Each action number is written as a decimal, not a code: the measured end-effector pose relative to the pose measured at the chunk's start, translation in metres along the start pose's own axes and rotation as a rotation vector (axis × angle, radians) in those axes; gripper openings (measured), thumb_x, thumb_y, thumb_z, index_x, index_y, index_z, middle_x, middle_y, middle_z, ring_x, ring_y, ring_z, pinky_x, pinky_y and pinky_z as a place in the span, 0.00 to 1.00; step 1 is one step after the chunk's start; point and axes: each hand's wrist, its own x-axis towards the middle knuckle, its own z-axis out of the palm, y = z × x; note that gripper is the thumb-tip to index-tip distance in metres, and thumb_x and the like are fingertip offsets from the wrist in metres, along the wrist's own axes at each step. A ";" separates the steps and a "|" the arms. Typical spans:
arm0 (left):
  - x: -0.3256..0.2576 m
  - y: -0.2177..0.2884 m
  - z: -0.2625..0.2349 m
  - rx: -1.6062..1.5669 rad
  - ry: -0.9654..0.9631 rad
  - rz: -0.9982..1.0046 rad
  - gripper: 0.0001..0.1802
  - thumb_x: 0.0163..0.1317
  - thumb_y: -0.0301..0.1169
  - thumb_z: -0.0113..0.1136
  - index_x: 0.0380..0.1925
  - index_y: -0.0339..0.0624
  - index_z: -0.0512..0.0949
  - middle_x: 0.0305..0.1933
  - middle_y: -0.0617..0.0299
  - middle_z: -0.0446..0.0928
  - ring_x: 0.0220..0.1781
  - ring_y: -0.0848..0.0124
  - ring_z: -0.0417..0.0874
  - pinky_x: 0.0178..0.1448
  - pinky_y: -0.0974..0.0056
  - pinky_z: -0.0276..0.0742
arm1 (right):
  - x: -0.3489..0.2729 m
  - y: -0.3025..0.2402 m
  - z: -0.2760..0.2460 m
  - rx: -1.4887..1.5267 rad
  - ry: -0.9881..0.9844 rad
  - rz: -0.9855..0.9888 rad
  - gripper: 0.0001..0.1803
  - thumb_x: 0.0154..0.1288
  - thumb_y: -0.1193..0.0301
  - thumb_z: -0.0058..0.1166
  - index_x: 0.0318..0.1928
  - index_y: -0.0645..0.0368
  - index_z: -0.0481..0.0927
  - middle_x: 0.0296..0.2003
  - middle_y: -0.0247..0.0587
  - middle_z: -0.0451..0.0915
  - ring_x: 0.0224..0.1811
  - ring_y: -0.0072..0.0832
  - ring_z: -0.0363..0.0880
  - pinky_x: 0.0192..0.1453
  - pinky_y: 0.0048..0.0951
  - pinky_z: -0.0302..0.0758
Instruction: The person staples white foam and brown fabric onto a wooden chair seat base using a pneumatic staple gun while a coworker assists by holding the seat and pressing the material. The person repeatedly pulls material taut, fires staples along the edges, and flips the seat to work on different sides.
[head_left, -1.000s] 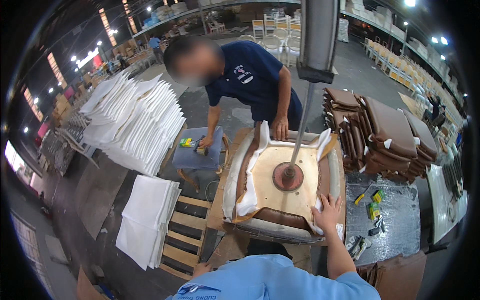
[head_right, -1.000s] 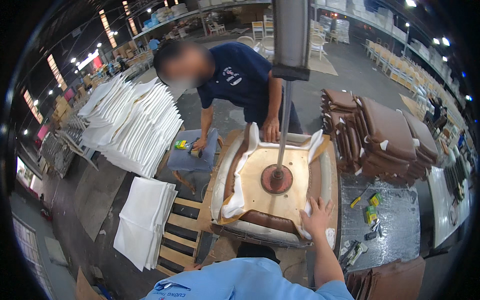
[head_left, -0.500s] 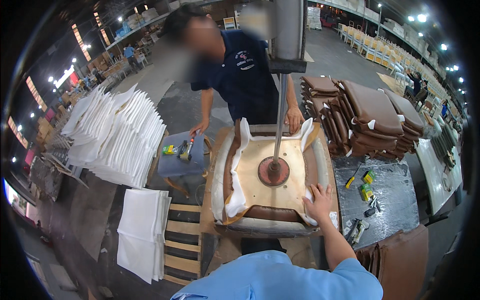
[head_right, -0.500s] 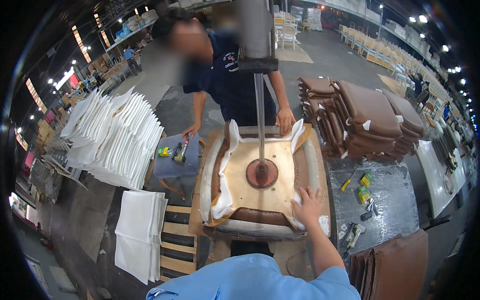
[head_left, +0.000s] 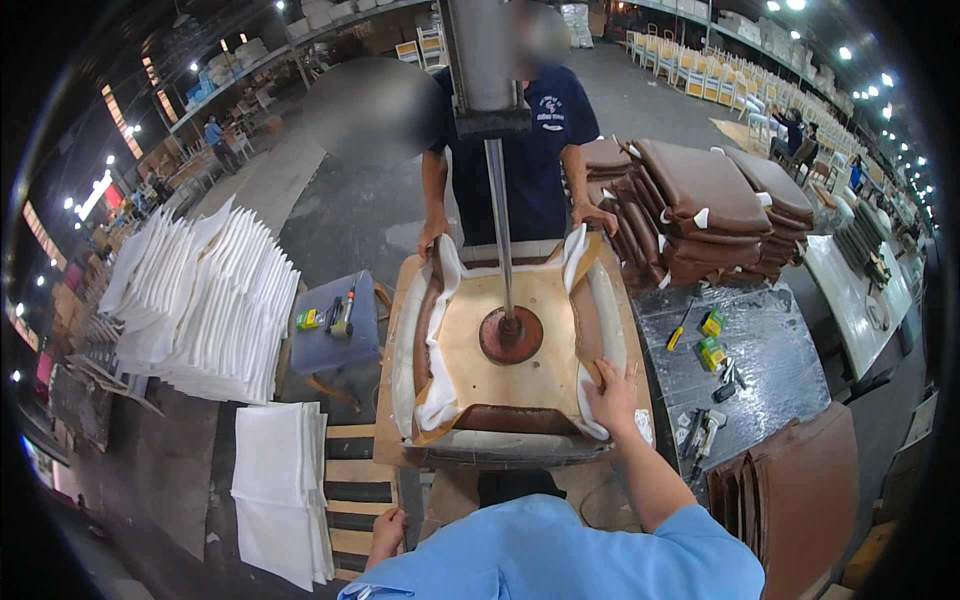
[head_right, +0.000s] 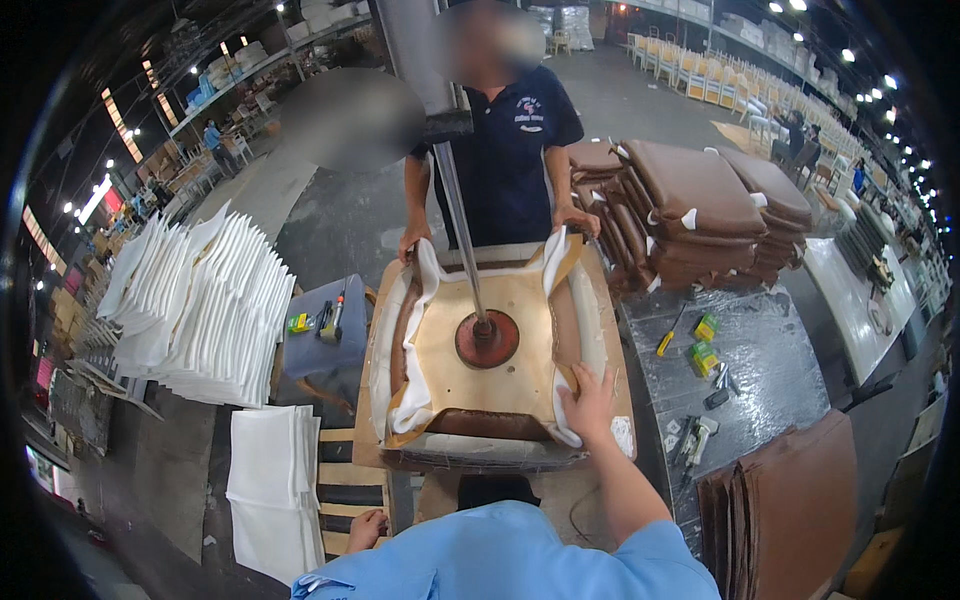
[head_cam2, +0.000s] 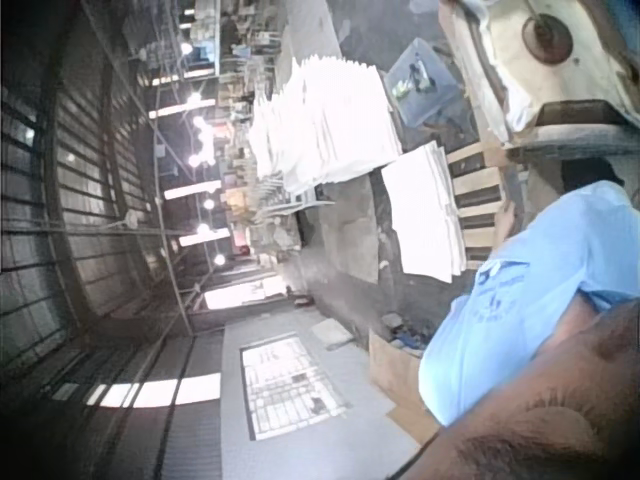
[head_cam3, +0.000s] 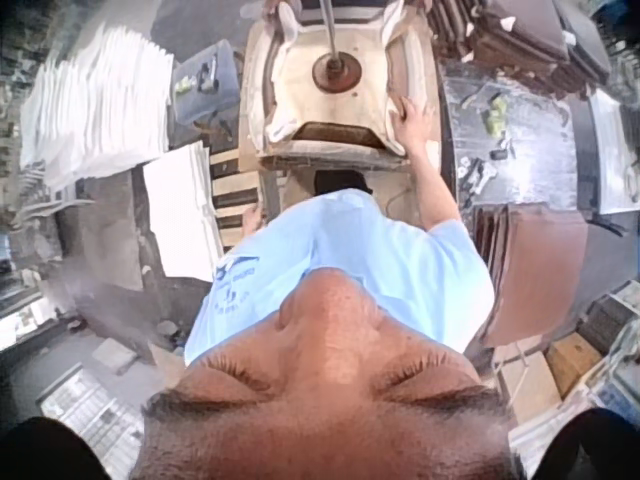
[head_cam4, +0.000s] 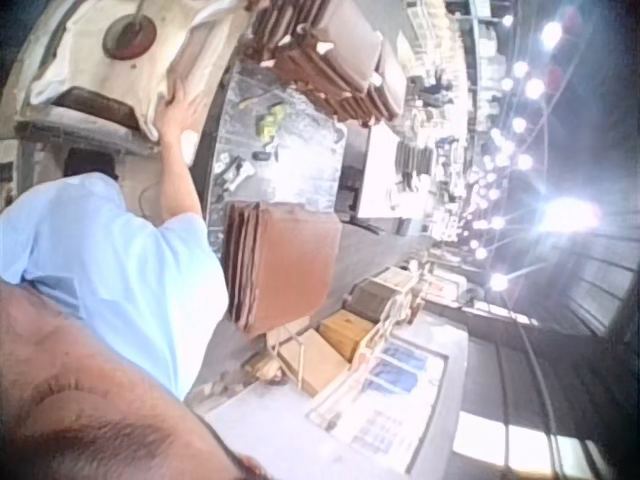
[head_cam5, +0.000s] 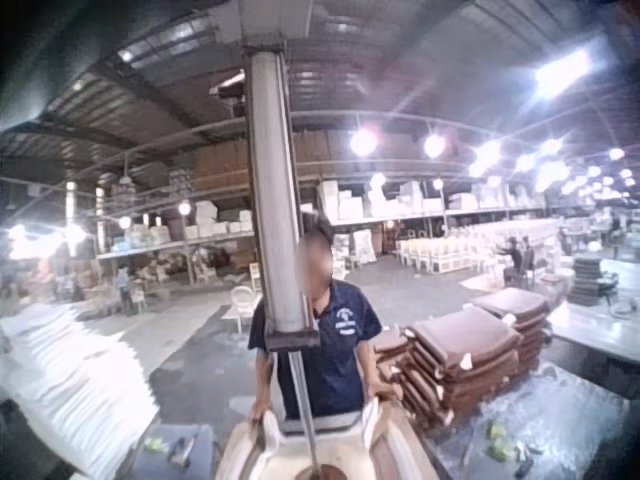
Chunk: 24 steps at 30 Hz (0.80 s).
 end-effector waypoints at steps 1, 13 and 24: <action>-0.001 0.002 0.001 -0.137 0.017 0.020 0.23 0.79 0.38 0.64 0.64 0.33 0.87 0.55 0.48 0.92 0.56 0.59 0.93 0.60 0.55 0.87 | 0.001 0.003 0.001 0.024 0.014 -0.004 0.33 0.73 0.56 0.68 0.75 0.51 0.81 0.78 0.43 0.77 0.85 0.70 0.57 0.89 0.59 0.60; -0.031 -0.026 0.036 0.522 -0.227 -0.117 0.25 0.79 0.43 0.65 0.62 0.32 0.88 0.52 0.49 0.92 0.56 0.61 0.93 0.60 0.57 0.87 | 0.009 0.047 0.007 1.058 -0.044 0.236 0.41 0.95 0.45 0.26 0.82 0.68 0.68 0.75 0.58 0.78 0.82 0.41 0.72 0.89 0.41 0.58; -0.009 0.073 0.093 0.384 -0.364 0.171 0.27 0.79 0.46 0.66 0.62 0.34 0.88 0.52 0.51 0.92 0.55 0.66 0.90 0.63 0.60 0.83 | 0.007 0.070 -0.002 1.134 -0.180 0.252 0.41 0.95 0.44 0.24 0.83 0.64 0.69 0.75 0.48 0.81 0.84 0.35 0.69 0.92 0.39 0.52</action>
